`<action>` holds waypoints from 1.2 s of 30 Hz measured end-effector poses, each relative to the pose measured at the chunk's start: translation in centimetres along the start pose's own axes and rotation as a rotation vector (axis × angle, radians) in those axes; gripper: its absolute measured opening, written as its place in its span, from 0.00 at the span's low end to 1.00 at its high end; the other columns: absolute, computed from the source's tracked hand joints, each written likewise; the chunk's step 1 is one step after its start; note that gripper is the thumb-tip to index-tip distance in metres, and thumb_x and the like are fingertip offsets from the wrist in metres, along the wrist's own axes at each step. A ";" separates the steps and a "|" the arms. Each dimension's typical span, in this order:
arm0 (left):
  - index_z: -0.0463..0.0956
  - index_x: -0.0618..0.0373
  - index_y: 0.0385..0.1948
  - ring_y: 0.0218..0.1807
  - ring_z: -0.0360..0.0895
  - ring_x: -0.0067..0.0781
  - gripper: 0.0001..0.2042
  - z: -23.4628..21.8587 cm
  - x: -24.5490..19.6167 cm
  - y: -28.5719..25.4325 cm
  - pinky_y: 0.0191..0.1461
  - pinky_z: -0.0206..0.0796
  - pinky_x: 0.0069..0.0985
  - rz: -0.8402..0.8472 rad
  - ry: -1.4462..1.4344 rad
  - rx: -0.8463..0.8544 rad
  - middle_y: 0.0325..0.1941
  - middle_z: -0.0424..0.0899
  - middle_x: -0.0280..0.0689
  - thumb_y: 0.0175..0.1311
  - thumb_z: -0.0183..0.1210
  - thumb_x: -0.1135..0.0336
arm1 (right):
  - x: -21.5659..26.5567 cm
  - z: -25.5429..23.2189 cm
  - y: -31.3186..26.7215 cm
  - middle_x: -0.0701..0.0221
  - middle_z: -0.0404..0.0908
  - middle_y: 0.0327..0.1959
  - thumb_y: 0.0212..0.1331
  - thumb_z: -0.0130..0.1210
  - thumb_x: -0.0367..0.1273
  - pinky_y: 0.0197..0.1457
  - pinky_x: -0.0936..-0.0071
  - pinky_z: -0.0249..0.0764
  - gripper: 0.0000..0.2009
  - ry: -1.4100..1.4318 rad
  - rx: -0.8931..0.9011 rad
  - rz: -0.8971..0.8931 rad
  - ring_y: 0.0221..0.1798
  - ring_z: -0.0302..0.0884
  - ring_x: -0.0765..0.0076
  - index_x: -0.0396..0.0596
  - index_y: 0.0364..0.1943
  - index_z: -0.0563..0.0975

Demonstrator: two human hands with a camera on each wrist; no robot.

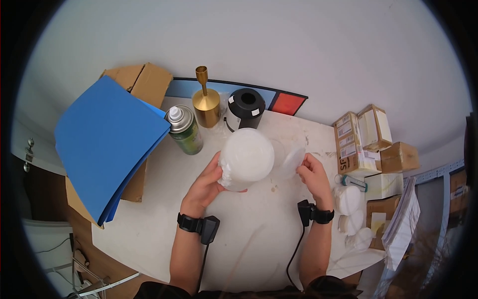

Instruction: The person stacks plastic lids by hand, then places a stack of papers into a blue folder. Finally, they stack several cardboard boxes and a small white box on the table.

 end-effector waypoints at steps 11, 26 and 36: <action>0.50 0.53 0.79 0.73 0.73 0.48 0.43 0.4 -0.1 -0.1 0.64 0.76 0.58 -0.003 0.013 0.003 0.77 0.67 0.42 0.70 0.62 0.44 | 2.5 -0.6 -1.7 0.79 0.81 0.35 0.56 0.49 0.20 0.39 0.84 0.67 0.15 0.074 0.170 -0.038 0.34 0.72 0.86 0.42 0.48 0.76; 0.47 0.52 0.81 0.75 0.70 0.44 0.45 -0.2 0.5 -0.3 0.64 0.76 0.56 -0.047 0.026 0.100 0.78 0.66 0.40 0.70 0.63 0.45 | 10.4 -0.4 -5.4 0.68 0.81 0.22 0.69 0.57 0.25 0.19 0.85 0.57 0.04 0.191 -0.112 -0.409 0.17 0.66 0.85 0.41 0.44 0.79; 0.47 0.51 0.81 0.75 0.69 0.41 0.44 -0.1 0.9 -0.5 0.63 0.77 0.52 -0.072 0.048 0.102 0.78 0.65 0.40 0.71 0.62 0.47 | 14.6 3.9 -5.9 0.65 0.88 0.41 0.63 0.57 0.22 0.43 0.78 0.77 0.12 -0.151 0.047 -0.640 0.37 0.82 0.77 0.37 0.49 0.84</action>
Point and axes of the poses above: each hand's wrist, its own y-axis towards the middle knuckle, its own z-axis out of the palm, x = y × z, the point moved 4 cm from there along y, towards the middle knuckle
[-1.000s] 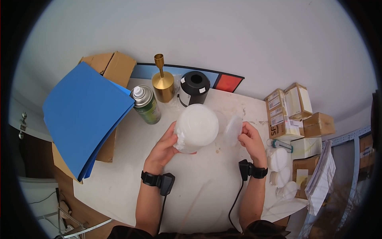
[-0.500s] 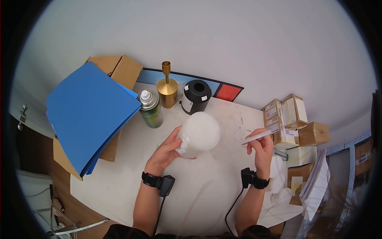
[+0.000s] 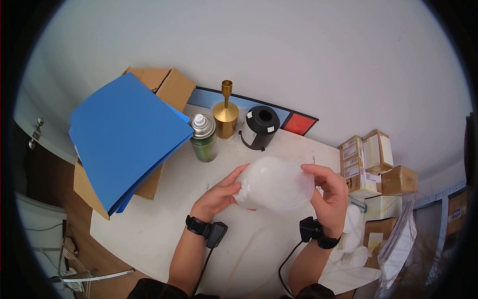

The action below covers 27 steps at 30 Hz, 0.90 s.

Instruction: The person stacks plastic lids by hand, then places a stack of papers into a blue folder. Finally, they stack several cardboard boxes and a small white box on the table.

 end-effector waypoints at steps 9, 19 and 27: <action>0.45 0.52 0.82 0.78 0.65 0.41 0.48 0.4 0.1 0.6 0.71 0.70 0.48 -0.054 -0.006 0.004 0.81 0.61 0.39 0.66 0.66 0.46 | -1.7 -0.9 0.6 0.70 0.84 0.38 0.64 0.59 0.23 0.41 0.80 0.72 0.18 0.142 0.063 0.188 0.39 0.79 0.79 0.38 0.58 0.79; 0.47 0.50 0.81 0.77 0.66 0.39 0.49 -0.1 1.0 0.6 0.69 0.73 0.48 -0.057 0.089 -0.045 0.79 0.64 0.39 0.64 0.67 0.44 | -1.5 1.1 0.7 0.70 0.85 0.39 0.67 0.59 0.24 0.39 0.80 0.71 0.15 0.183 0.201 0.165 0.36 0.78 0.80 0.40 0.57 0.79; 0.46 0.51 0.82 0.78 0.65 0.39 0.50 0.7 1.2 0.8 0.70 0.70 0.45 -0.085 0.035 0.019 0.79 0.63 0.39 0.64 0.68 0.44 | 0.0 1.7 0.9 0.61 0.84 0.39 0.66 0.59 0.25 0.40 0.69 0.77 0.13 -0.074 0.002 0.061 0.32 0.80 0.61 0.41 0.53 0.80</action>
Point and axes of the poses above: each hand's wrist, its own y-axis towards the middle knuckle, its own z-axis out of the palm, x = y × z, the point moved 4 cm from there along y, towards the middle knuckle
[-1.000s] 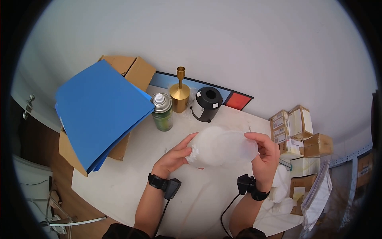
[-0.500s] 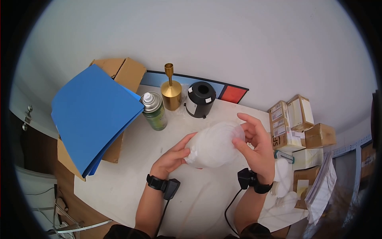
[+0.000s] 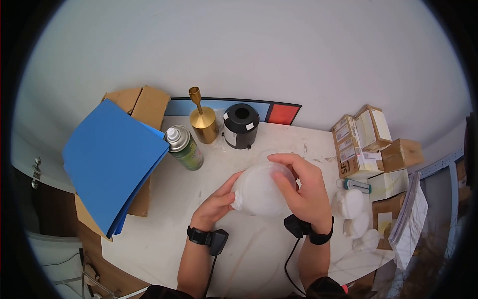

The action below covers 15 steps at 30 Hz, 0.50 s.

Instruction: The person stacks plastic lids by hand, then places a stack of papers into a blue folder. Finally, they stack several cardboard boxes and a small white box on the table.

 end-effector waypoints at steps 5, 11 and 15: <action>0.45 0.52 0.82 0.78 0.65 0.40 0.48 0.0 0.3 -0.1 0.69 0.72 0.50 -0.003 -0.025 -0.005 0.79 0.63 0.39 0.67 0.66 0.45 | 0.5 0.9 -0.2 0.62 0.81 0.47 0.61 0.61 0.24 0.43 0.64 0.79 0.14 -0.294 -0.116 -0.150 0.41 0.81 0.56 0.41 0.52 0.81; 0.43 0.52 0.82 0.76 0.67 0.43 0.47 -0.2 -0.4 -0.4 0.66 0.74 0.57 0.015 -0.058 0.006 0.80 0.62 0.39 0.70 0.63 0.45 | 1.0 2.4 0.2 0.60 0.78 0.60 0.59 0.61 0.25 0.58 0.57 0.76 0.18 -0.583 -0.146 -0.341 0.62 0.77 0.50 0.44 0.56 0.82; 0.42 0.53 0.82 0.76 0.69 0.44 0.47 -0.6 0.0 -0.4 0.66 0.74 0.56 0.024 -0.028 -0.052 0.80 0.63 0.41 0.71 0.62 0.45 | 2.3 2.5 0.0 0.55 0.74 0.68 0.65 0.57 0.31 0.70 0.50 0.68 0.21 -0.436 -0.048 -0.358 0.71 0.69 0.43 0.46 0.62 0.80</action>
Point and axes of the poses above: each hand's wrist, its own y-axis towards the middle knuckle, its own z-axis out of the palm, x = y × z, the point moved 4 cm from there along y, towards the middle knuckle
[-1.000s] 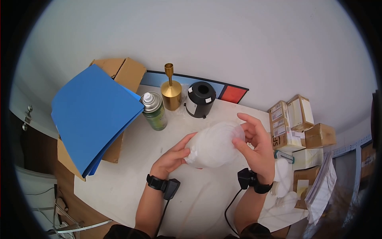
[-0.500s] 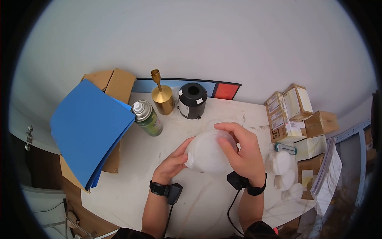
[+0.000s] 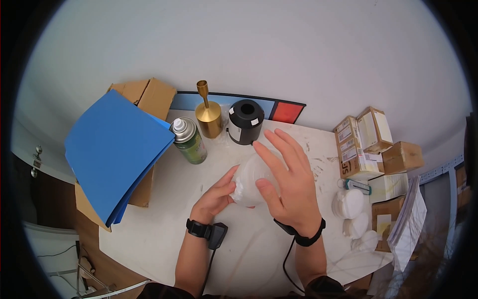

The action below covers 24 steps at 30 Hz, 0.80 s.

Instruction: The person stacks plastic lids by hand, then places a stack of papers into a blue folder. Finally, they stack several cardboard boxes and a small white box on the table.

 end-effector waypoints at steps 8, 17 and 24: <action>0.42 0.53 0.82 0.77 0.68 0.45 0.49 -0.1 -0.4 0.3 0.66 0.75 0.55 0.028 0.022 0.010 0.79 0.63 0.41 0.68 0.65 0.46 | -1.0 2.2 -0.4 0.50 0.70 0.71 0.72 0.50 0.33 0.76 0.52 0.61 0.21 0.192 0.135 0.045 0.75 0.64 0.40 0.46 0.66 0.77; 0.43 0.44 0.82 0.78 0.65 0.48 0.52 0.2 -1.2 0.6 0.66 0.75 0.58 0.101 -0.034 -0.021 0.82 0.58 0.38 0.61 0.69 0.42 | -11.1 -1.7 -4.0 0.58 0.88 0.44 0.61 0.63 0.30 0.50 0.59 0.81 0.13 -0.100 0.245 0.599 0.44 0.87 0.51 0.41 0.48 0.84; 0.42 0.43 0.82 0.78 0.65 0.50 0.51 0.5 -1.3 0.8 0.66 0.74 0.60 0.122 -0.027 -0.046 0.83 0.57 0.39 0.64 0.67 0.43 | -15.3 2.1 -6.9 0.58 0.88 0.36 0.53 0.66 0.31 0.48 0.60 0.81 0.11 -0.126 0.575 0.662 0.41 0.86 0.50 0.41 0.39 0.86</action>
Point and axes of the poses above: each hand's wrist, its own y-axis towards the middle knuckle, its own z-axis out of the palm, x = y × z, the point moved 4 cm from there along y, towards the middle knuckle
